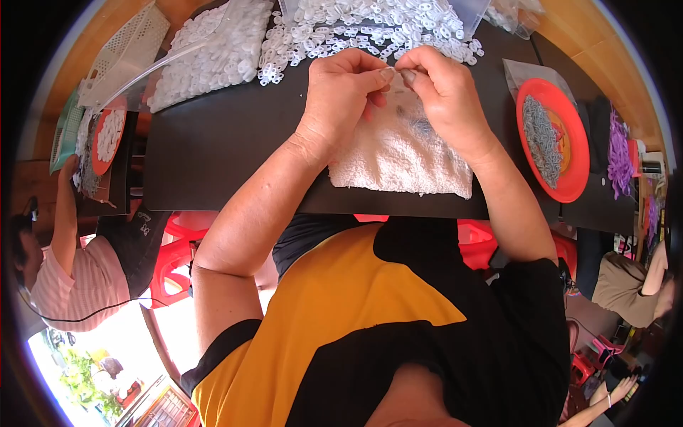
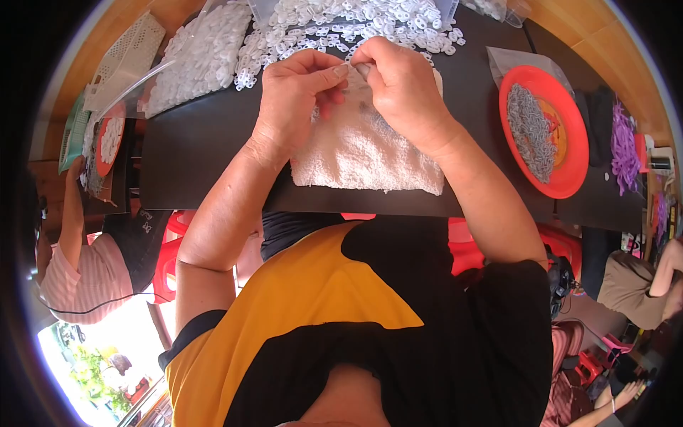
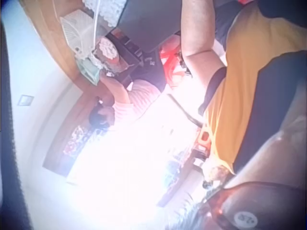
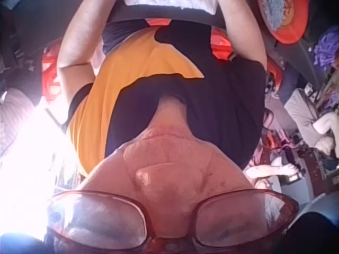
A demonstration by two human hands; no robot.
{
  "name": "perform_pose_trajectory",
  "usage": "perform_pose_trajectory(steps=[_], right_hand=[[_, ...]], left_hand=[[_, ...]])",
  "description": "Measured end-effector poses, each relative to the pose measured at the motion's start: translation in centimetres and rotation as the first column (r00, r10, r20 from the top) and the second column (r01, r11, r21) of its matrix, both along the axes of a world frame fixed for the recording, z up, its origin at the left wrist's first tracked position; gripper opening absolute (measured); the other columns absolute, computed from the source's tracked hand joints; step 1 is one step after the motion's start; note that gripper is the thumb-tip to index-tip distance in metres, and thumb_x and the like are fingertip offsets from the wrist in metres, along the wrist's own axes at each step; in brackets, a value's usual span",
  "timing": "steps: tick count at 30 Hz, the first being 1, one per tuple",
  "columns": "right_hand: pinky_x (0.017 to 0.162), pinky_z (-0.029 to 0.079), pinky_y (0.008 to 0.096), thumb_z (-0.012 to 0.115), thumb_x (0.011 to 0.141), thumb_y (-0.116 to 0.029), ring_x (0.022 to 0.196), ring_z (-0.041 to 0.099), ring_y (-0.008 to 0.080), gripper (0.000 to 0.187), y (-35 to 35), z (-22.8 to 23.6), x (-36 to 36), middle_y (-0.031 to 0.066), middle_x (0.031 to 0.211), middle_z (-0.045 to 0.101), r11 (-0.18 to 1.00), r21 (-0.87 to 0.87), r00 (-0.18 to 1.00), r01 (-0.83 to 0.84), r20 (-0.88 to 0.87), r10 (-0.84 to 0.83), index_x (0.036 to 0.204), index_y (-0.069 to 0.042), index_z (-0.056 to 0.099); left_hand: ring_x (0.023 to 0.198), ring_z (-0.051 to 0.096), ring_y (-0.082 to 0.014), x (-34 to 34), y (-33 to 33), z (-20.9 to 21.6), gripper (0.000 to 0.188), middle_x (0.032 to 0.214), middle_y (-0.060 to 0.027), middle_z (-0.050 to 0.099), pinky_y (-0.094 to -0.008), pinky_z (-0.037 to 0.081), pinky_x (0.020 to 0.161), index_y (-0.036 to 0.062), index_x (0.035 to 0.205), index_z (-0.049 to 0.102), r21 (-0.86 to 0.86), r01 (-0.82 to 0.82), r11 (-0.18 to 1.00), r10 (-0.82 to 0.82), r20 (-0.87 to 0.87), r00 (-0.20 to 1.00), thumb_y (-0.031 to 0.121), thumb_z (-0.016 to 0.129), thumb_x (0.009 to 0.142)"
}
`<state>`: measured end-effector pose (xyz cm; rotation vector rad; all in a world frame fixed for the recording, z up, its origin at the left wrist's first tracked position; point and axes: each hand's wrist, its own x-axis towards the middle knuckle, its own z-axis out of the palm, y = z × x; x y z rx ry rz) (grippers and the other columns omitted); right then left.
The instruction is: Inserting small metal components into white plastic housing parts.
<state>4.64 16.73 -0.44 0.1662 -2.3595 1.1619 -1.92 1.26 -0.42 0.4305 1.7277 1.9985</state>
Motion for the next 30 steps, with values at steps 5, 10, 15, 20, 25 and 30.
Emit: perform_pose_trajectory(steps=[5, 10, 15, 20, 25, 30], right_hand=[[0.067, 0.050, 0.0369, 0.050, 0.081, 0.006, 0.076, 0.066, 0.0303, 0.017, -0.6, -0.4, 0.1, 0.0154, 0.081, 0.067, 1.000, -0.019, 0.999, 0.023, 0.046, -0.022, 0.093, -0.001, 0.060], [0.064, 0.048, 0.0309, 0.050, 0.083, 0.005, 0.071, 0.061, 0.0202, 0.016, -0.6, -1.3, -0.2, 0.0104, 0.078, 0.066, 0.997, -0.062, 0.996, 0.043, 0.080, -0.038, 0.094, 0.000, 0.061], [0.060, 0.046, 0.0238, 0.051, 0.086, 0.004, 0.067, 0.056, 0.0082, 0.014, -0.9, -1.4, -0.2, 0.0042, 0.077, 0.065, 0.994, -0.097, 0.993, 0.056, 0.106, -0.045, 0.095, 0.000, 0.062], [0.063, 0.050, 0.0341, 0.050, 0.081, 0.005, 0.069, 0.065, 0.0250, 0.017, -1.1, -1.5, -0.3, 0.0140, 0.078, 0.068, 0.985, -0.159, 0.995, 0.062, 0.088, -0.048, 0.091, -0.001, 0.063], [0.061, 0.049, 0.0316, 0.052, 0.083, 0.003, 0.068, 0.063, 0.0207, 0.015, -1.3, -1.6, -0.3, 0.0120, 0.077, 0.067, 0.980, -0.185, 0.990, 0.068, 0.134, -0.044, 0.091, -0.001, 0.063], [0.062, 0.048, 0.0234, 0.057, 0.088, -0.001, 0.074, 0.059, 0.0086, 0.012, -0.3, -0.3, -0.1, 0.0005, 0.079, 0.062, 0.841, -0.539, 0.918, 0.045, 0.355, 0.179, 0.098, 0.000, 0.064]], left_hand=[[0.055, 0.055, -0.0102, 0.3, 0.2, -0.5, 0.007, 0.072, -0.0065, 0.063, -0.0230, 0.042, 0.047, -0.0022, 0.088, 0.062, -0.028, -0.012, 1.000, 0.013, 0.033, 0.999, 0.004, 0.064, 0.088], [0.055, 0.054, -0.0101, 0.7, 0.4, -0.7, 0.006, 0.074, -0.0065, 0.062, -0.0223, 0.041, 0.045, -0.0031, 0.091, 0.061, -0.028, -0.059, 0.998, 0.060, 0.033, 0.998, 0.003, 0.061, 0.089], [0.056, 0.055, -0.0102, 1.0, 0.6, -1.1, 0.005, 0.074, -0.0062, 0.062, -0.0219, 0.040, 0.043, -0.0033, 0.090, 0.061, -0.008, -0.089, 0.996, 0.089, 0.026, 0.996, 0.002, 0.061, 0.089], [0.056, 0.055, -0.0102, 1.1, 0.9, -1.2, 0.004, 0.073, -0.0059, 0.061, -0.0215, 0.040, 0.043, -0.0032, 0.088, 0.061, 0.013, -0.120, 0.993, 0.120, 0.027, 0.992, 0.000, 0.061, 0.088], [0.054, 0.054, -0.0097, 1.1, 0.8, -1.7, 0.003, 0.071, -0.0051, 0.061, -0.0214, 0.039, 0.042, -0.0020, 0.087, 0.061, 0.050, -0.134, 0.990, 0.133, 0.013, 0.991, 0.001, 0.062, 0.088], [0.053, 0.052, -0.0088, 1.2, 1.0, -2.0, 0.005, 0.069, -0.0039, 0.059, -0.0217, 0.038, 0.042, -0.0008, 0.089, 0.061, 0.094, -0.128, 0.987, 0.126, 0.035, 0.991, 0.004, 0.062, 0.089]])
